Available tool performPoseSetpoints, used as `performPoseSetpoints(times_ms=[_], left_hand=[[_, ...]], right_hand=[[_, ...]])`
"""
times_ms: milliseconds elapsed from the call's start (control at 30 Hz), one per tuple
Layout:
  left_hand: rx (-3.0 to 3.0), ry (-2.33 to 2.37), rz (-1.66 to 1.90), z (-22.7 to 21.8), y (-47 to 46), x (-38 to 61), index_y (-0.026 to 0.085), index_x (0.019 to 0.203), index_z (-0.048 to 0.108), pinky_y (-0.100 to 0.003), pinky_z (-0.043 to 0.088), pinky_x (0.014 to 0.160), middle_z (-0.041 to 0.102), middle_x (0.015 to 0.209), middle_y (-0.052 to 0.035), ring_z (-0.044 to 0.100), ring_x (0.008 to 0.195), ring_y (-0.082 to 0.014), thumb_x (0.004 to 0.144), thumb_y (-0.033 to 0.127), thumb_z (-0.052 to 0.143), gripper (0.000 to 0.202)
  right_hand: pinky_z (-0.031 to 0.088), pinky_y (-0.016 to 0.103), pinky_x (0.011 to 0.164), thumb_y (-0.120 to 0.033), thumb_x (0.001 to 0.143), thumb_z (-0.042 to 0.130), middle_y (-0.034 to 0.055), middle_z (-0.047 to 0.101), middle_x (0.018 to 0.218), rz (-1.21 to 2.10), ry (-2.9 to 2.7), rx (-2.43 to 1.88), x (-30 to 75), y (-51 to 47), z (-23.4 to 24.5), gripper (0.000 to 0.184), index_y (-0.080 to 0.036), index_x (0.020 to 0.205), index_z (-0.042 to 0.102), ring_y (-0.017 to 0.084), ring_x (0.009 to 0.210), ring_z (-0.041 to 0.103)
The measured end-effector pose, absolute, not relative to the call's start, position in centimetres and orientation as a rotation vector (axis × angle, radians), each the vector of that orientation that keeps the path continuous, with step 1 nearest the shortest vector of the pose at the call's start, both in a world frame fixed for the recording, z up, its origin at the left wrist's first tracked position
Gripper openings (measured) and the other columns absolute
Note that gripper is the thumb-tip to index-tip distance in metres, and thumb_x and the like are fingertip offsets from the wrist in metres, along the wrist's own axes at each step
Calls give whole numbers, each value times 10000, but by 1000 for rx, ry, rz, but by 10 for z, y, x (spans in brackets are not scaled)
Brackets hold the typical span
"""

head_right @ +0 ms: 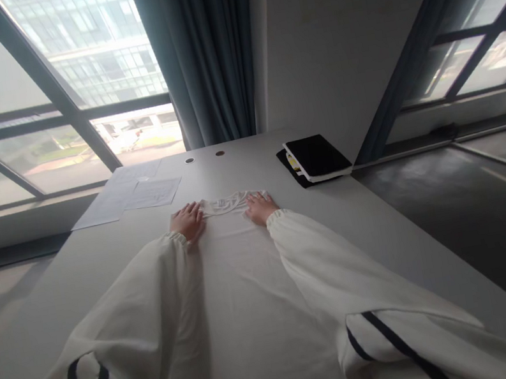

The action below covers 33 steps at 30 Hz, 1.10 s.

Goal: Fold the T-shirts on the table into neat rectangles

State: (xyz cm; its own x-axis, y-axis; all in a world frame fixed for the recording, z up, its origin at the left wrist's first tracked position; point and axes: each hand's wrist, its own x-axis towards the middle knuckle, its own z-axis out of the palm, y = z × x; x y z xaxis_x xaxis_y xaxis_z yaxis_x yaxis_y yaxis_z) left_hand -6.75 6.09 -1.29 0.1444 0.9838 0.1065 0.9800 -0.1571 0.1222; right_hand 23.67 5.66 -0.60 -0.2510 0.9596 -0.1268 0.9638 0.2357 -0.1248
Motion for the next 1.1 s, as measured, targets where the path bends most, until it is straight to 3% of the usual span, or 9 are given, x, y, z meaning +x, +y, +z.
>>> performPoseSetpoints(times_ms=[100,233,467,567,700,767,833,1000,1100], left_hand=[[2297,2022,168,-23,76,-74,283,1655,378,-533,251,1278,353,1730,-58,306,1593,-293,1071,479,289,622],[2177,2122,172,-36,78,-81,295,1694,291,-537,174,1303,238,1773,-43,216,1626,-325,1052,565,266,697],[2164,2137,194,-33,71,-77,356,1686,296,-615,124,1284,266,1765,-53,208,1618,-372,1037,587,301,690],[2152,2230,274,-30,65,-73,320,1647,397,-635,174,1253,312,1742,-95,270,1585,-379,1034,531,336,650],[2054,2486,468,-23,56,-65,199,1517,544,-589,380,1106,436,1642,-189,451,1428,-385,1029,460,365,582],[2053,2487,420,-19,53,-61,166,1420,610,-576,412,1060,570,1492,-213,528,1323,-384,1036,448,360,537],[2074,2439,373,-15,49,-62,152,1346,645,-563,423,1062,615,1416,-212,566,1275,-372,1043,431,359,502],[2132,2263,464,-22,14,-104,198,1501,517,-430,461,1128,430,1651,-137,538,1408,-281,1056,424,358,524],[2250,2067,309,-36,-25,-146,209,1586,443,-400,346,1255,401,1695,-96,430,1524,-248,1045,464,387,601]], right_hand=[[103,565,1312,-511,1068,253,53,123,1796,-317,2391,1965,242,73,-19,701,-228,1709,228,288,1644,109],[74,624,1300,-571,1062,248,19,99,1800,-293,2379,2077,256,80,-31,688,-321,1703,236,286,1643,108],[88,660,1285,-606,1059,227,13,89,1804,-263,2315,2105,258,81,-31,688,-365,1704,217,345,1643,71],[80,677,1276,-632,1058,201,12,61,1807,-246,2285,2113,257,82,-32,692,-386,1705,194,365,1644,37],[65,685,1272,-634,1058,197,22,34,1808,-286,2280,2107,258,84,-32,697,-385,1709,169,360,1644,39],[60,688,1271,-637,1056,202,30,34,1808,-303,2281,2102,257,84,-31,705,-377,1711,168,362,1644,45],[65,689,1269,-639,1056,202,39,40,1807,-299,2290,2096,257,83,-30,709,-368,1711,179,366,1641,57],[89,685,1270,-630,1059,192,31,52,1807,-261,2290,2105,256,81,-31,699,-372,1709,185,354,1642,68],[95,679,1273,-637,1059,192,28,61,1806,-264,2298,2100,256,81,-31,701,-373,1708,191,351,1640,85]])
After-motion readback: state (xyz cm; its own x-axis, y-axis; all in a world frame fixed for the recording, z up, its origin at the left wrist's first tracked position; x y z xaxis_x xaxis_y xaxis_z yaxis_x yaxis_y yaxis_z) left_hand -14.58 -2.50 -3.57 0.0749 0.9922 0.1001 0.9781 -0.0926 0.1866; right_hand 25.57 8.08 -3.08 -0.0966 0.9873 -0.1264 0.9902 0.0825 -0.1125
